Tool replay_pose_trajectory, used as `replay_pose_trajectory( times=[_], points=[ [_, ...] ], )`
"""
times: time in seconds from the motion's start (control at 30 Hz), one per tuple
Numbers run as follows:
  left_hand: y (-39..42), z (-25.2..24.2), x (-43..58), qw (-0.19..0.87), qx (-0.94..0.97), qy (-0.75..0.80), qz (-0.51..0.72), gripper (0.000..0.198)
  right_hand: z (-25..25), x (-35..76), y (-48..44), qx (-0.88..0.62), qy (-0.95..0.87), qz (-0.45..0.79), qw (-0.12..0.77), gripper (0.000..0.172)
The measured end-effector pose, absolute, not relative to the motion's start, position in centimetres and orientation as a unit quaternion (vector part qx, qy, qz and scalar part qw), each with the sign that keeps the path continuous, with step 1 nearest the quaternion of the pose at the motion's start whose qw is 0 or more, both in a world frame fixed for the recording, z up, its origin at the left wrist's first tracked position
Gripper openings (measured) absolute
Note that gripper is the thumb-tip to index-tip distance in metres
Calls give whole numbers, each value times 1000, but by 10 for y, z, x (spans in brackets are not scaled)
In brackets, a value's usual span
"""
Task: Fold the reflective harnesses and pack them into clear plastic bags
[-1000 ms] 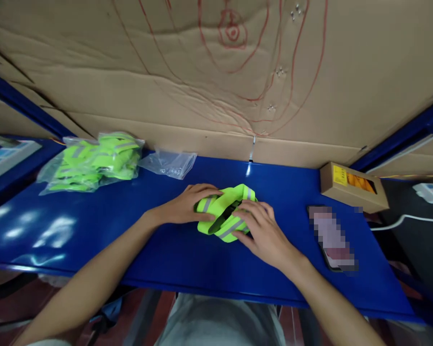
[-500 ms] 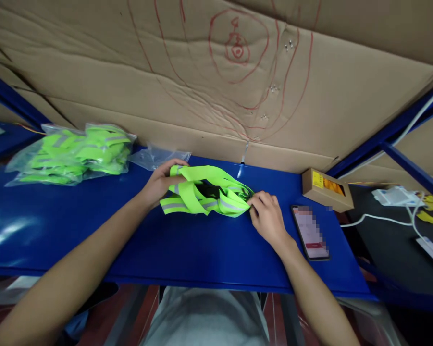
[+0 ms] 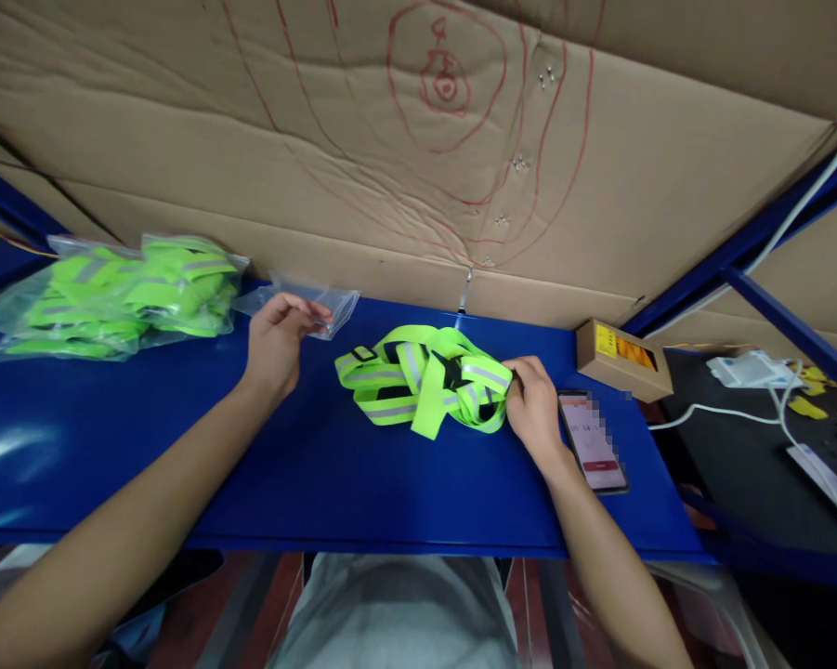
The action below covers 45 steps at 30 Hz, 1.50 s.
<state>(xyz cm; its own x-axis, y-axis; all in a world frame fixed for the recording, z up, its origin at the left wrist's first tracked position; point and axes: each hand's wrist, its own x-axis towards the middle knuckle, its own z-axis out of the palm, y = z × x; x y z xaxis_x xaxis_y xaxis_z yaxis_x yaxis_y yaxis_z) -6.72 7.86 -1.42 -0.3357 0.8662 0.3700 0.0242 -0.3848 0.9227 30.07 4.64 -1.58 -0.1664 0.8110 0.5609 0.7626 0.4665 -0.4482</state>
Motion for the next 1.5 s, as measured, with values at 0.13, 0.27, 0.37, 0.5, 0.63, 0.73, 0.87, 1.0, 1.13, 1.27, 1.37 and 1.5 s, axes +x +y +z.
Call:
replay_pose_trajectory(
  times=[0.13,0.27,0.37,0.5,0.63,0.73,0.87,1.0,1.13,1.27,1.37,1.5],
  points=[
    [55,-5,-49,261,624,428,599,15,-9,291,37,-488,-768,4,415,37],
    [25,-9,-11,125,870,334,341,46,-12,271,24,-425,-854,-39,296,48],
    [16,-19,3,29,927,310,210,46,-22,262,22,-430,-881,-53,188,53],
    [22,-19,-7,-26,919,350,179,43,-30,264,26,-502,-850,-58,148,62],
    [31,-13,-18,-23,902,378,205,49,-26,267,28,-520,-837,-62,159,50],
    [34,-15,-19,-20,887,389,248,47,-20,268,27,-511,-832,-53,210,31],
    [33,-18,-18,-27,872,383,304,42,-12,271,26,-490,-819,-48,295,27],
    [25,-17,-14,-40,848,371,375,12,-7,271,21,-439,-825,-20,354,24],
    [15,-10,-3,-29,871,321,370,50,-6,264,10,-362,-853,-7,375,18],
    [19,-8,-2,8,886,356,298,22,-3,261,1,-338,-844,-35,415,12],
    [32,-12,-15,25,863,429,265,12,0,268,3,-376,-805,-40,457,10],
    [44,-9,-40,18,833,478,279,19,2,276,9,-430,-768,-32,473,11]
  ],
)
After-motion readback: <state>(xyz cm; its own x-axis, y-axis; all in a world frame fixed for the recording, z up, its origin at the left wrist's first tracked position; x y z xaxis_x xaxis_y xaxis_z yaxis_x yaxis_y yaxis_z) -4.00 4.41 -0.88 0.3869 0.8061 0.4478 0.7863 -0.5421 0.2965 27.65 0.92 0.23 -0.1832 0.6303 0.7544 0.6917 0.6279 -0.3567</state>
